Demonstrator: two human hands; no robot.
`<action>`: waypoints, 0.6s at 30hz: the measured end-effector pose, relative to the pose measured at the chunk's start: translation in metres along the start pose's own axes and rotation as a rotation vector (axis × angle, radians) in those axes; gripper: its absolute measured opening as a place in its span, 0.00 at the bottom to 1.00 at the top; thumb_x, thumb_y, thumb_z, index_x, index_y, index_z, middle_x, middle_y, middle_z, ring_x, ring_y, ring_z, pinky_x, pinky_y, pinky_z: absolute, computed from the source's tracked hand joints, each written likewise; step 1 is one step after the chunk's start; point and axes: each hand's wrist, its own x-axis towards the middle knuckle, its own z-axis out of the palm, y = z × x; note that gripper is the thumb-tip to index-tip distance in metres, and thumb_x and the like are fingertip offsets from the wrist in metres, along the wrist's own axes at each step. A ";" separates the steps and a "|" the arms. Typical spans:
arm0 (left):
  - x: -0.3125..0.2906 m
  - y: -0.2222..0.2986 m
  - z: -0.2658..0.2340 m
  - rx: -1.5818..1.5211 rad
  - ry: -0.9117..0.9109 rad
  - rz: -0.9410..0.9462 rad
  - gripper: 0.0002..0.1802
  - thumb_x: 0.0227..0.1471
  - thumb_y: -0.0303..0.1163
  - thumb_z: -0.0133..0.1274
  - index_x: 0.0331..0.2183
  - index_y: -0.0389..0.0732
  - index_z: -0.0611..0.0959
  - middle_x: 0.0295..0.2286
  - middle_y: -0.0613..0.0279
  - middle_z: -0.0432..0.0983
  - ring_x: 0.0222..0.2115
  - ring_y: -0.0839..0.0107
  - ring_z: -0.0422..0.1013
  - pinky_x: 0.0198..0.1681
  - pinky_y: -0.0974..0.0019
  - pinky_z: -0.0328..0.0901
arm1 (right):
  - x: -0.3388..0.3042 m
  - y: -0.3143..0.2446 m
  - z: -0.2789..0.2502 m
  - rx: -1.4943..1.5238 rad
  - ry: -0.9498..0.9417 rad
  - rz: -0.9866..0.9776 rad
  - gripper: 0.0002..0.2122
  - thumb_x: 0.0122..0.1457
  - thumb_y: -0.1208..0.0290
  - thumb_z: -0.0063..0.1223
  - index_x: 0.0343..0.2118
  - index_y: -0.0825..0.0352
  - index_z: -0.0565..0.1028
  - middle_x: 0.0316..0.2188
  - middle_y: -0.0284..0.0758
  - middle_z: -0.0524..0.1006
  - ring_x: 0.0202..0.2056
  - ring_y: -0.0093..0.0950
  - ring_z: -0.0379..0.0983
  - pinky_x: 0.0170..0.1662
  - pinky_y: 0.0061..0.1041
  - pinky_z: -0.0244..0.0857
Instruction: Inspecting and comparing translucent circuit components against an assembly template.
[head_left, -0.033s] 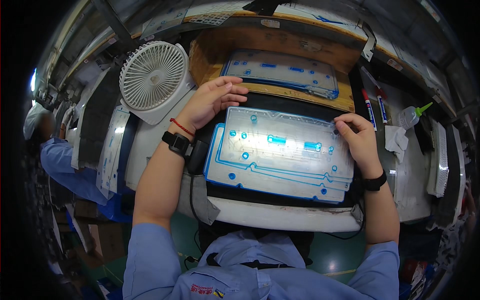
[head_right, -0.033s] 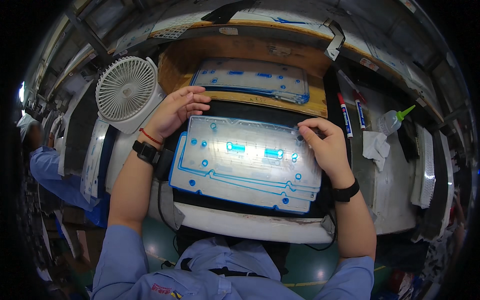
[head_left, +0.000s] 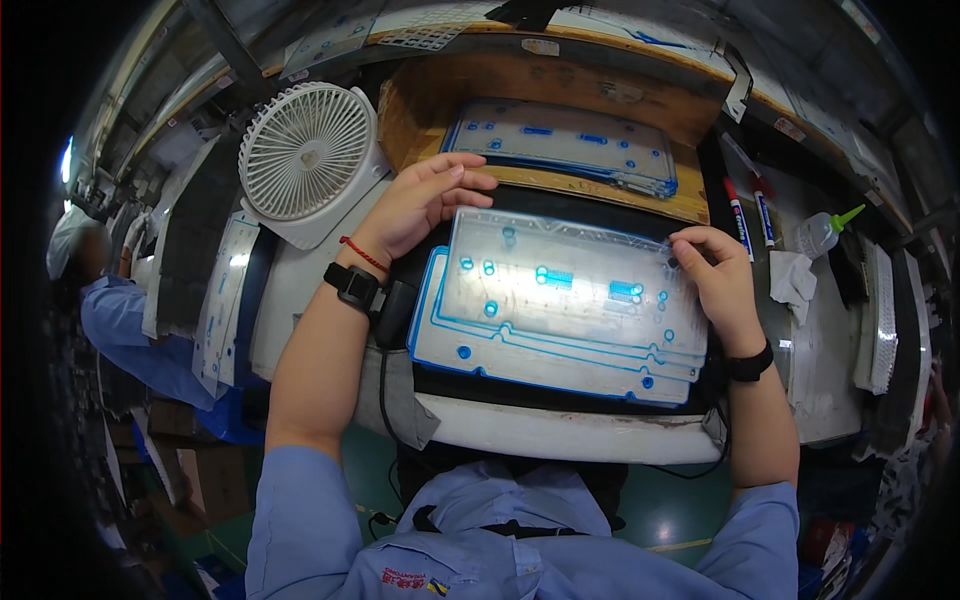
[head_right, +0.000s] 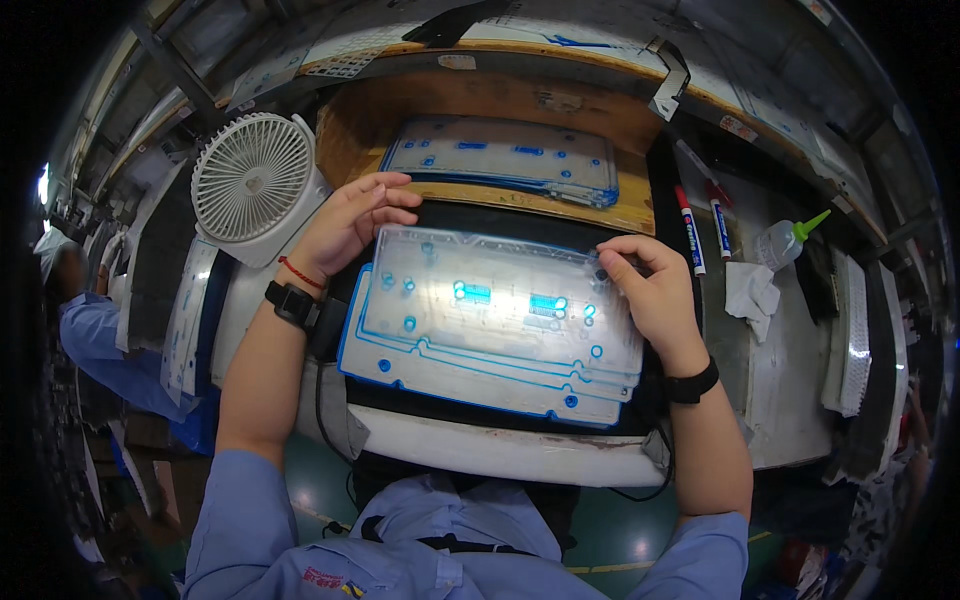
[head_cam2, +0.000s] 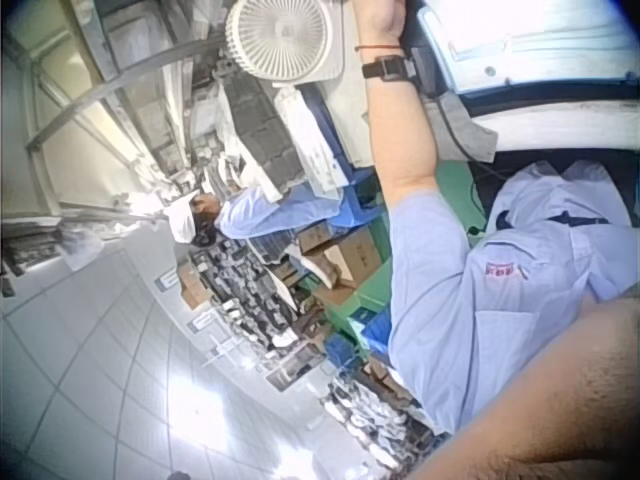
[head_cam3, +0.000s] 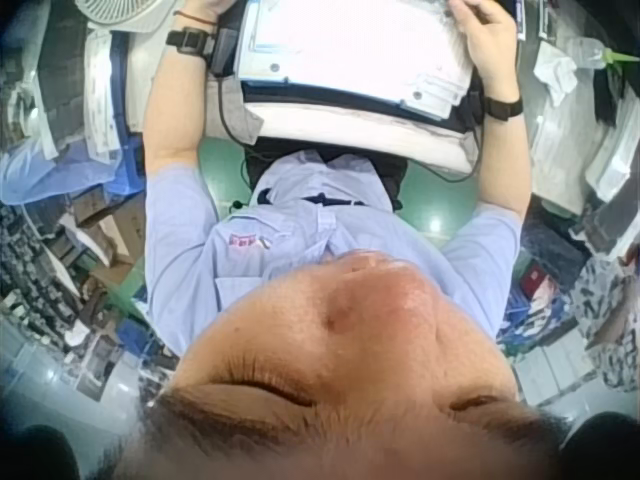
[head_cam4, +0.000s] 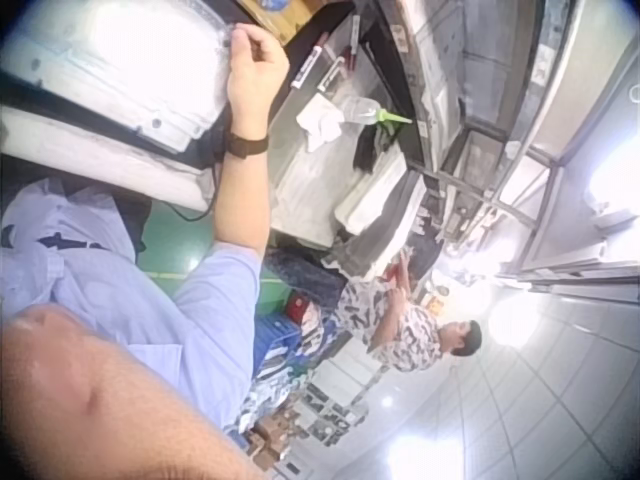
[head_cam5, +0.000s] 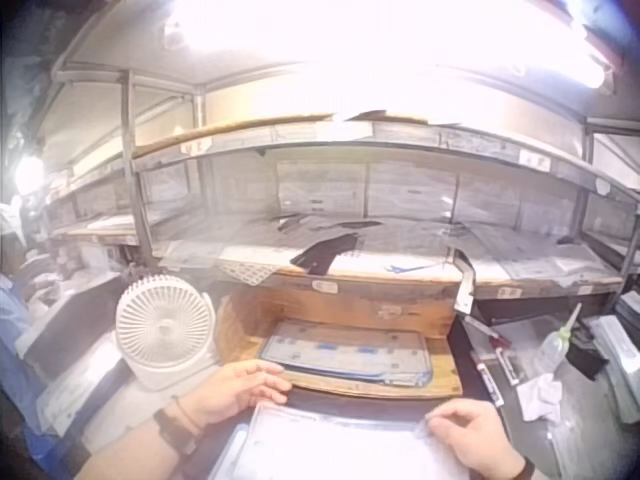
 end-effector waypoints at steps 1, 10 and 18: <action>-0.002 0.002 0.002 -0.011 -0.006 -0.015 0.18 0.59 0.37 0.45 0.48 0.37 0.72 0.38 0.59 0.76 0.37 0.75 0.73 0.41 0.75 0.67 | 0.000 -0.001 0.000 0.018 0.018 0.017 0.06 0.55 0.74 0.55 0.33 0.71 0.77 0.28 0.28 0.76 0.29 0.15 0.68 0.34 0.15 0.61; 0.000 -0.001 -0.003 0.280 0.024 -0.034 0.11 0.58 0.33 0.47 0.40 0.38 0.76 0.31 0.67 0.77 0.26 0.84 0.70 0.30 0.79 0.64 | 0.006 0.014 -0.002 0.199 0.161 0.098 0.09 0.61 0.70 0.48 0.39 0.70 0.74 0.25 0.25 0.72 0.26 0.13 0.64 0.31 0.13 0.58; 0.005 -0.009 -0.012 0.163 0.173 0.075 0.10 0.58 0.33 0.47 0.38 0.39 0.77 0.30 0.67 0.78 0.25 0.86 0.68 0.26 0.82 0.60 | 0.007 0.011 -0.002 0.327 0.143 0.127 0.08 0.63 0.68 0.44 0.35 0.67 0.73 0.24 0.23 0.72 0.25 0.11 0.63 0.30 0.12 0.56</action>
